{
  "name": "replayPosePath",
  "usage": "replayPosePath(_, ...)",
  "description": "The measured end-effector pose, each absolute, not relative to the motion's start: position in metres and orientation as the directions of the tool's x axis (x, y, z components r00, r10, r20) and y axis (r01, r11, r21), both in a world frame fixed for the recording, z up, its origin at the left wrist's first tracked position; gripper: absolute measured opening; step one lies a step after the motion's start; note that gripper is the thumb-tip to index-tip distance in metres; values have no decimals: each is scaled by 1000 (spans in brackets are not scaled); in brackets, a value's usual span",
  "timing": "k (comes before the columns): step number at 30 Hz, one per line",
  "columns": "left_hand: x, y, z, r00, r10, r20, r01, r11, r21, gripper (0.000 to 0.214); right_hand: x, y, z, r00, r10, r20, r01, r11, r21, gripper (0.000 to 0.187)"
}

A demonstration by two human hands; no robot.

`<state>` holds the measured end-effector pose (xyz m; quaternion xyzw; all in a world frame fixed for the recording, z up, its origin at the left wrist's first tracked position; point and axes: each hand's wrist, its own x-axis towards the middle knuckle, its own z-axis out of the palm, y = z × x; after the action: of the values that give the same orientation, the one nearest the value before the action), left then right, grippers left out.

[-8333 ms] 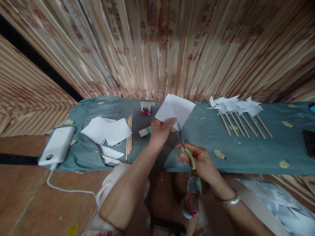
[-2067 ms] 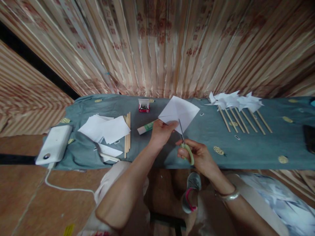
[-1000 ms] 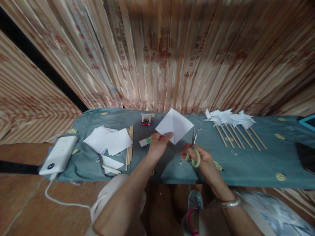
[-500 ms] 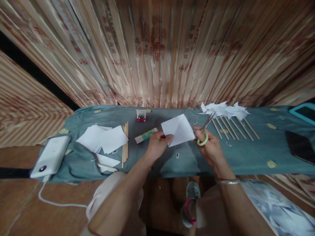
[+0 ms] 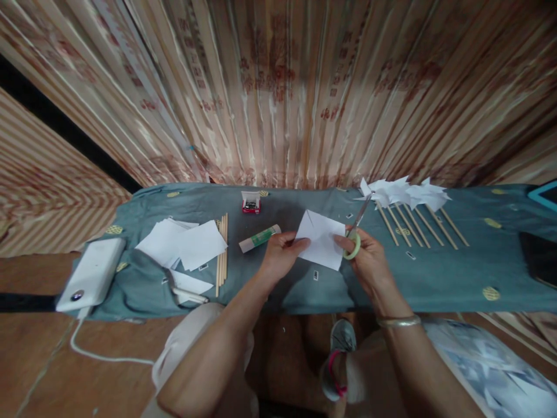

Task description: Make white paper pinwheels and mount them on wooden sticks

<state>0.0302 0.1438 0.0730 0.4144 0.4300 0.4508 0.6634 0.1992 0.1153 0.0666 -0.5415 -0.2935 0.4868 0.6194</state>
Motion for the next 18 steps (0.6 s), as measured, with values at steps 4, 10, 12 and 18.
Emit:
replayPosePath(4,31,142,75,215,952,-217,-322,279,905,29,198,116,65,366,918,-152,-303,-37,-952,36)
replayPosePath(10,38,130,77,214,923,-321,-502,385,774,36,194,120,63,432,888,-161,-381,18,-925,29)
replayPosePath(12,41,126,75,210,909,-359,-519,415,748,38,191,121,64,440,881,-172,-396,18,-918,29)
replayPosePath(18,47,124,70,156,912,-380,-537,401,742,41,182,121,62,384,910,-155,-360,-7,-933,28)
